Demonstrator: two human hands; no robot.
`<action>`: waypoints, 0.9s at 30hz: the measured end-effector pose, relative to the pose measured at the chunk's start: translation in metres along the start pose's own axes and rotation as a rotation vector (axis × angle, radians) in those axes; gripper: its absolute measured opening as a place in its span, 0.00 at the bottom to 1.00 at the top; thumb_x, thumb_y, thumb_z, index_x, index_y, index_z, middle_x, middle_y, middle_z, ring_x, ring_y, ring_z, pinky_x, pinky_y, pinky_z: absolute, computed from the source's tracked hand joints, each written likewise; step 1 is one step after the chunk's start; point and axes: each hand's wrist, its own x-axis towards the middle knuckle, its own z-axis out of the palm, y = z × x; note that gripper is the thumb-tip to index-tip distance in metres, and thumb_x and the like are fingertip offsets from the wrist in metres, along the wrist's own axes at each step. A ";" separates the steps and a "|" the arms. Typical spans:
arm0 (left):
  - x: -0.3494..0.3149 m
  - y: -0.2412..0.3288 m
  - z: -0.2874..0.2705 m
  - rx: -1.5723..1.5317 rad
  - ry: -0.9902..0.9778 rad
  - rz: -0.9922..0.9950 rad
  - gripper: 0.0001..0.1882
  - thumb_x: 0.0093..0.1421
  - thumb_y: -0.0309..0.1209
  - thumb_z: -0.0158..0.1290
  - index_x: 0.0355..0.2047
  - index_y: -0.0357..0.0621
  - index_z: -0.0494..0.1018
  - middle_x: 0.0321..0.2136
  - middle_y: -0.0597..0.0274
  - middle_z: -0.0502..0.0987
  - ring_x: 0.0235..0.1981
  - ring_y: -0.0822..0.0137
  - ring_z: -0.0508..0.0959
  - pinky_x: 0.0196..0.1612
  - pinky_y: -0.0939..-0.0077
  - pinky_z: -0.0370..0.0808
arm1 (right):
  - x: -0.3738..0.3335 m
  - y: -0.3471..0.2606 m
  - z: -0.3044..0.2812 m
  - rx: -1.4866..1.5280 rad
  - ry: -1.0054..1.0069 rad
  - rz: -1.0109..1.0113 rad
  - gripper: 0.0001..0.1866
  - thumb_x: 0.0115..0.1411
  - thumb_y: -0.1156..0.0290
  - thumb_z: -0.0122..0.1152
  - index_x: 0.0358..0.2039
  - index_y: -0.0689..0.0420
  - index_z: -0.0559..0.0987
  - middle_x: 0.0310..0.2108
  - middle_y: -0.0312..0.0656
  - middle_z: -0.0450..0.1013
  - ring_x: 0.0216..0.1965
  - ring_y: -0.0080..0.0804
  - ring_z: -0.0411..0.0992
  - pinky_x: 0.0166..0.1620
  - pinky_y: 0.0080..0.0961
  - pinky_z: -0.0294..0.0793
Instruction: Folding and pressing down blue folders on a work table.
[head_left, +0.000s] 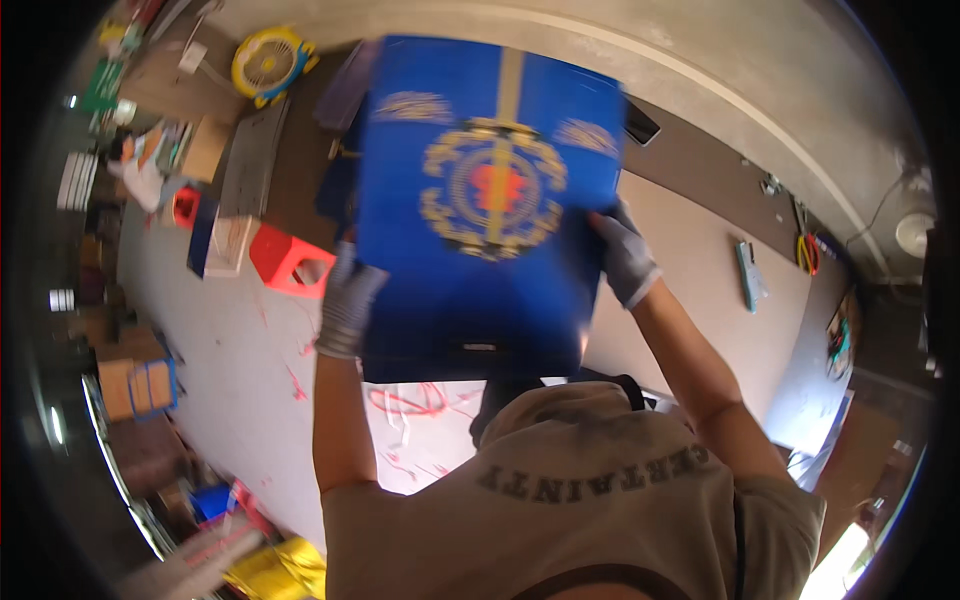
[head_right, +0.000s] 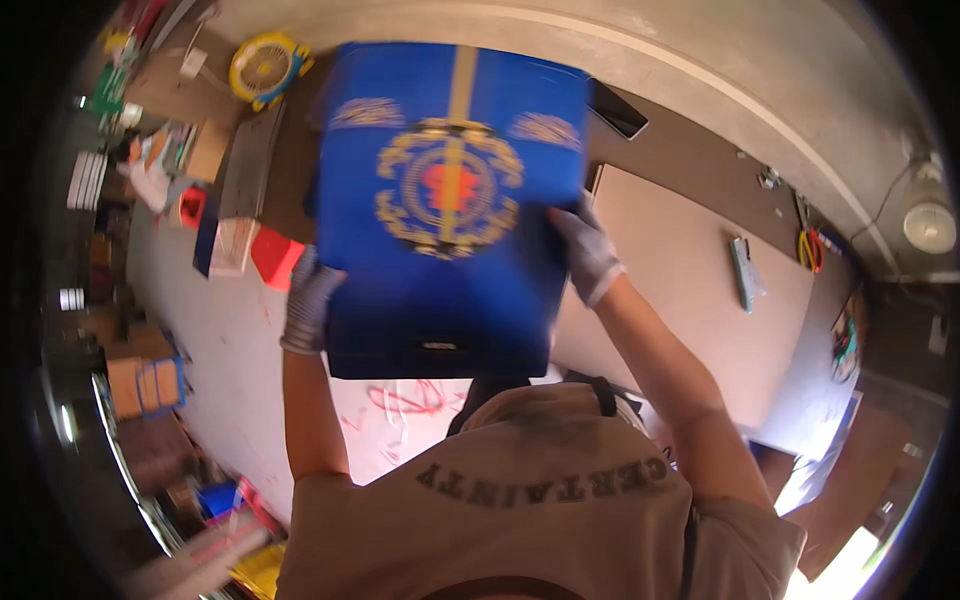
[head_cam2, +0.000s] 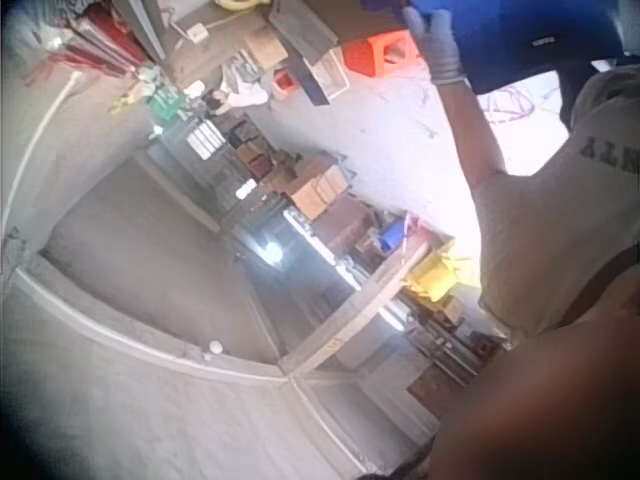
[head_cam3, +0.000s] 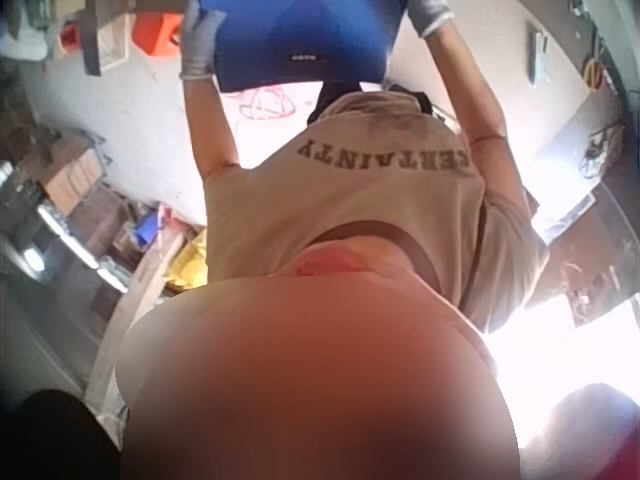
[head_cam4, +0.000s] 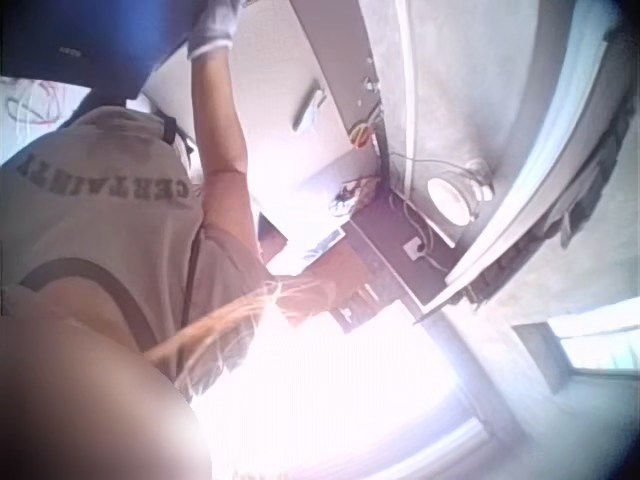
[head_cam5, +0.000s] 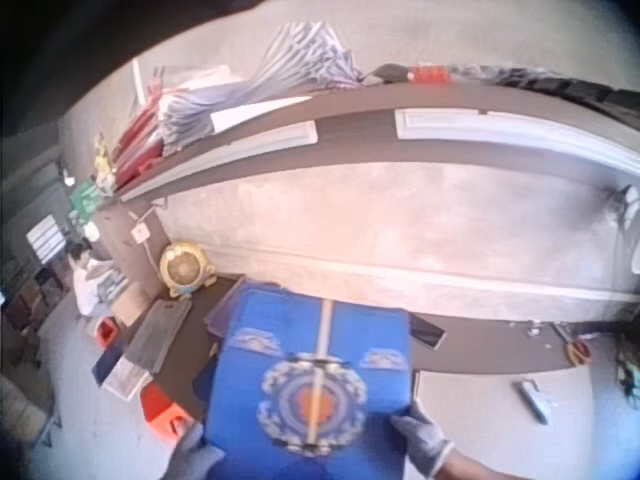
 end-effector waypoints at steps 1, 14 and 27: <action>0.027 -0.002 -0.030 -0.083 0.011 -0.072 0.17 0.54 0.28 0.50 0.46 0.44 0.69 0.33 0.67 0.72 0.35 0.75 0.70 0.40 0.79 0.70 | 0.020 0.004 0.017 -0.066 -0.039 -0.021 0.26 0.59 0.75 0.48 0.59 0.60 0.58 0.51 0.43 0.64 0.52 0.32 0.63 0.55 0.27 0.64; 0.290 -0.184 -0.111 0.746 0.018 -0.230 0.32 0.49 0.31 0.42 0.56 0.31 0.60 0.52 0.47 0.69 0.52 0.53 0.69 0.54 0.71 0.63 | 0.135 0.126 0.127 -0.815 0.653 0.071 0.31 0.56 0.62 0.55 0.59 0.52 0.58 0.52 0.50 0.64 0.54 0.53 0.63 0.53 0.41 0.65; 0.209 -0.083 -0.047 1.411 0.631 0.162 0.33 0.53 0.45 0.48 0.58 0.45 0.60 0.53 0.45 0.67 0.51 0.49 0.69 0.53 0.57 0.65 | -0.065 -0.015 -0.284 -1.880 1.151 -0.179 0.49 0.43 0.51 0.67 0.61 0.57 0.55 0.58 0.52 0.55 0.60 0.52 0.53 0.61 0.51 0.49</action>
